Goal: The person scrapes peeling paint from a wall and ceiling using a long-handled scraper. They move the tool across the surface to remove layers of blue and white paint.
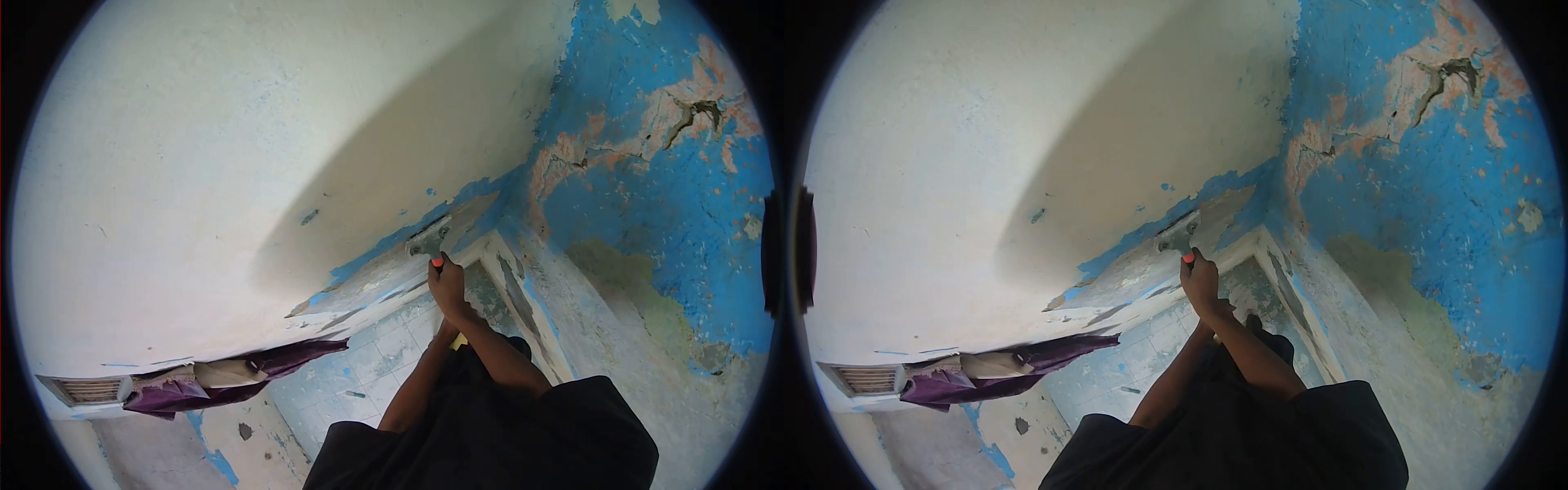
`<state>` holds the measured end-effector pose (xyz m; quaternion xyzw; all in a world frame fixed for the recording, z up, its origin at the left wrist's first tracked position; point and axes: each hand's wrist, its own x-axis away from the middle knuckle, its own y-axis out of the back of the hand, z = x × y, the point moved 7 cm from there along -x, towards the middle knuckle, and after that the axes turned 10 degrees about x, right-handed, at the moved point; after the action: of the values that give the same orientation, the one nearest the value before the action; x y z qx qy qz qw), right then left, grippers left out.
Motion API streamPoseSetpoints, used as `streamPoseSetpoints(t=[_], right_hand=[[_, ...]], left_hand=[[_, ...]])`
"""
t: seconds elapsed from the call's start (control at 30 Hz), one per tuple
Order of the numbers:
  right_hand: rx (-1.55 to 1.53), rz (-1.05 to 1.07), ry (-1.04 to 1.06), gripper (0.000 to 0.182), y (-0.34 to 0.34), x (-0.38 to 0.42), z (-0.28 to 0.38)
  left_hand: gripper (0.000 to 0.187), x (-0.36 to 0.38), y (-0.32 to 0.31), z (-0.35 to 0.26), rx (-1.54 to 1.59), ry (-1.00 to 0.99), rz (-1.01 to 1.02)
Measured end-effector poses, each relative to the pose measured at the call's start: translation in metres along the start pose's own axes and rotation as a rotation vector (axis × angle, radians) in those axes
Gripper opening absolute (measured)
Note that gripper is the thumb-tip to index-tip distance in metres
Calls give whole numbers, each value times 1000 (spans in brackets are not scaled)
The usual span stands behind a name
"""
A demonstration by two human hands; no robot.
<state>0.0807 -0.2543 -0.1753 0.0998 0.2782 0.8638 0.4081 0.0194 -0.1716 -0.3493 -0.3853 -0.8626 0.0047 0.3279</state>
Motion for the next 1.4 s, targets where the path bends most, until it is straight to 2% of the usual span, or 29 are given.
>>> streamPoseSetpoints(t=[0.17, 0.33, 0.47, 0.57, 0.67, 0.77, 1.03, 1.27, 1.37, 1.4], right_hand=[[45, -10, 51, 12, -11, 0, -16], [19, 60, 77, 11, 5, -9, 13], [39, 72, 71, 12, -5, 3, -8], [-15, 102, 52, 13, 5, 2, 7], [-40, 31, 181, 13, 15, -4, 33], [4, 90, 126, 14, -4, 5, 0], [-32, 117, 99, 14, -4, 11, 1], [-87, 101, 127, 15, -4, 5, 4], [-14, 0, 247, 12, 8, -4, 38], [-3, 20, 223, 12, 5, 13, 22]], left_hand=[[40, -3, -4, 8, 9, -10, -26], [40, 0, -6, 7, 14, -36, -64], [41, 2, -3, 13, 12, -37, -82], [41, 3, -3, 5, 17, -60, -98], [41, 4, -1, 5, 22, -59, -109], [42, 0, 3, 15, 20, -74, -116], [43, 10, 4, 16, 46, -97, -161], [44, 2, 8, 3, 20, -159, -169], [45, 1, 10, -2, 20, -156, -167], [45, -3, 13, 5, 13, -134, -158]])
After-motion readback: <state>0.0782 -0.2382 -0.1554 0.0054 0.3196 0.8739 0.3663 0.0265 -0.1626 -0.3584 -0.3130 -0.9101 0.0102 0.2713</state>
